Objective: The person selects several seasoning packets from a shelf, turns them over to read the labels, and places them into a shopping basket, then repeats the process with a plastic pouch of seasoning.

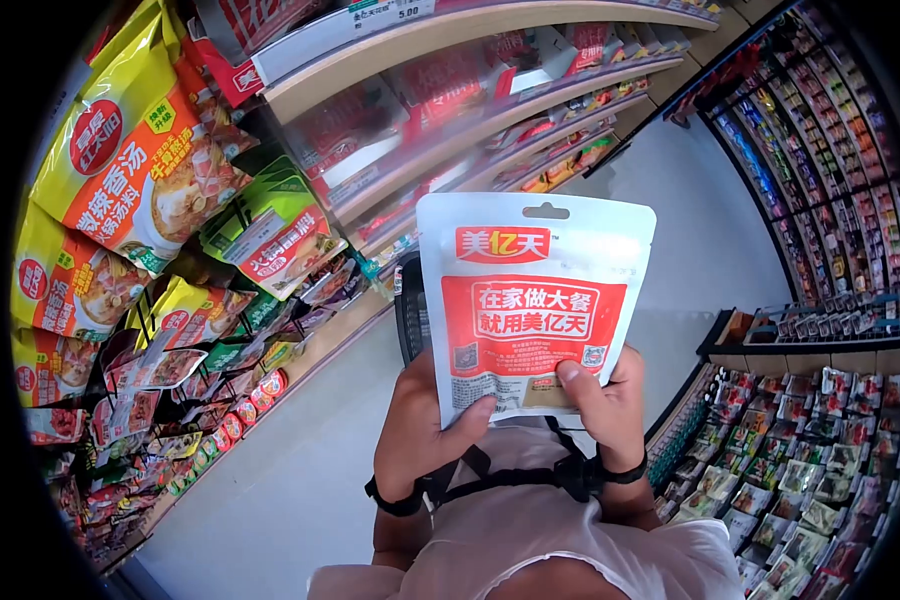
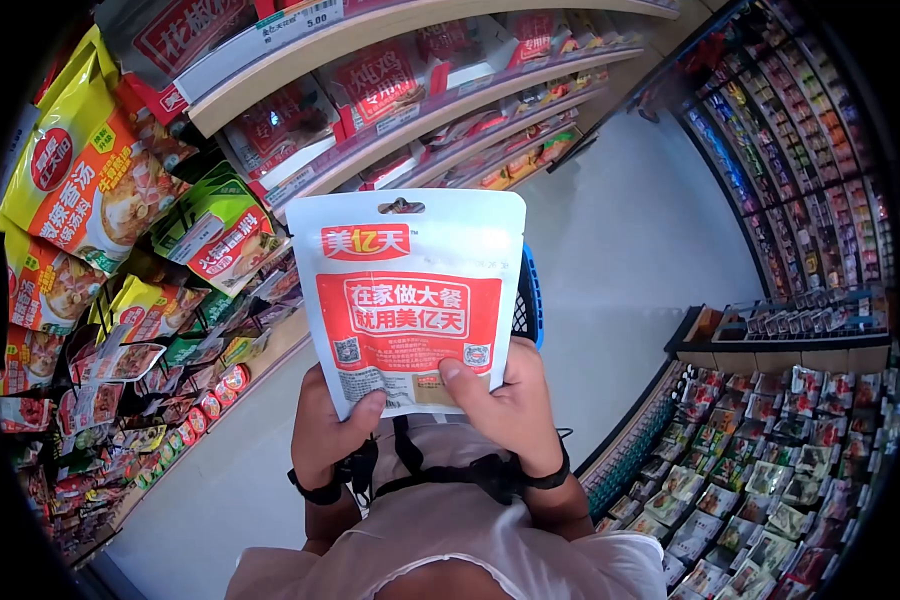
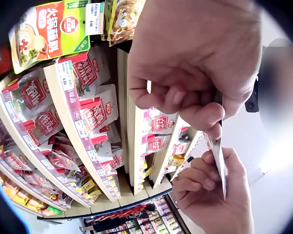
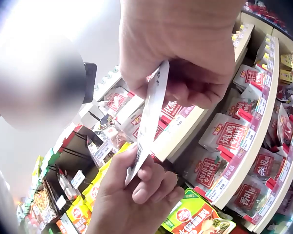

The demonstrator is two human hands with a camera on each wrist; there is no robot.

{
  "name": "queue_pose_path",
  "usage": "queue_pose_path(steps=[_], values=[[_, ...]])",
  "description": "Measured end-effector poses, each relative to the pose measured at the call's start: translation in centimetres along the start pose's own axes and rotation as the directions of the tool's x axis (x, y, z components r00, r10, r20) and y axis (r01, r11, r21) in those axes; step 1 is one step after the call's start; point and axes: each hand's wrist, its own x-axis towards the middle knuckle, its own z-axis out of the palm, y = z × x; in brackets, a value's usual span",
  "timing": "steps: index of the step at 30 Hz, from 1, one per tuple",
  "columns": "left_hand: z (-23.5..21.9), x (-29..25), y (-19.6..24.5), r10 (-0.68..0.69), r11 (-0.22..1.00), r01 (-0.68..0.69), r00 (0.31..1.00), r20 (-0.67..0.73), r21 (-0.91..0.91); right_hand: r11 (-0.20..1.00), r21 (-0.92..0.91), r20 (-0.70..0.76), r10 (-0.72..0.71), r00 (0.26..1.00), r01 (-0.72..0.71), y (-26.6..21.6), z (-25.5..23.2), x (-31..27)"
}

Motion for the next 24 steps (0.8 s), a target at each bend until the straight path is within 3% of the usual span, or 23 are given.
queue_pose_path(steps=[3,6,10,11,14,15,16,17,19,20,21,23,24], values=[[1.1,-0.6,-0.1,0.186,0.971,-0.182,0.982,-0.012,0.155,0.997,-0.055,-0.031,-0.05,0.998,0.048,-0.4,-0.5,-1.3],[2.8,-1.4,1.0,0.326,0.885,-0.273,0.942,-0.083,0.377,0.99,-0.123,0.0,-0.071,0.998,0.07,-0.6,-1.6,-2.5],[6.0,-3.6,3.4,0.381,0.777,-0.244,0.916,-0.126,0.58,0.953,-0.217,0.003,-0.217,0.976,0.213,0.1,-3.2,-4.3],[7.1,-4.0,3.7,0.406,0.772,-0.257,0.903,-0.14,0.581,0.919,-0.289,0.011,-0.276,0.961,0.267,0.4,-4.0,-4.9],[10.4,-6.0,4.0,0.35,0.823,-0.235,0.927,-0.136,0.517,0.942,-0.24,0.049,-0.232,0.972,0.237,0.2,-6.6,-6.8],[12.2,-6.9,4.2,0.217,0.954,-0.157,0.95,-0.225,0.257,0.99,-0.04,0.079,-0.132,0.988,0.135,0.9,-8.0,-7.4],[14.3,-8.1,4.3,0.054,0.997,-0.066,0.96,-0.275,-0.034,0.988,0.154,0.13,-0.027,0.991,0.007,2.1,-9.5,-7.9],[16.4,-9.6,4.2,-0.134,0.944,0.037,0.951,-0.277,-0.329,0.93,0.335,0.198,0.086,0.976,-0.15,3.4,-10.8,-8.9],[19.8,-11.9,3.1,-0.221,0.769,0.113,0.971,-0.095,-0.629,0.741,0.637,0.251,0.064,0.966,-0.214,3.9,-12.5,-11.5],[21.4,-12.3,2.7,-0.216,0.65,0.134,0.976,-0.013,-0.748,0.652,0.73,0.236,0.043,0.971,-0.206,4.4,-13.0,-12.5],[23.6,-12.8,2.9,-0.257,0.621,0.118,0.965,-0.059,-0.775,0.615,0.758,0.235,0.055,0.97,-0.219,5.0,-13.8,-13.2],[25.6,-13.8,2.5,-0.259,0.659,0.169,0.966,-0.01,-0.733,0.543,0.806,0.232,0.076,0.97,-0.235,5.8,-15.5,-14.9],[26.3,-14.3,2.4,-0.258,0.678,0.194,0.966,0.017,-0.709,0.585,0.779,0.206,0.103,0.973,-0.227,6.0,-16.3,-15.9]])
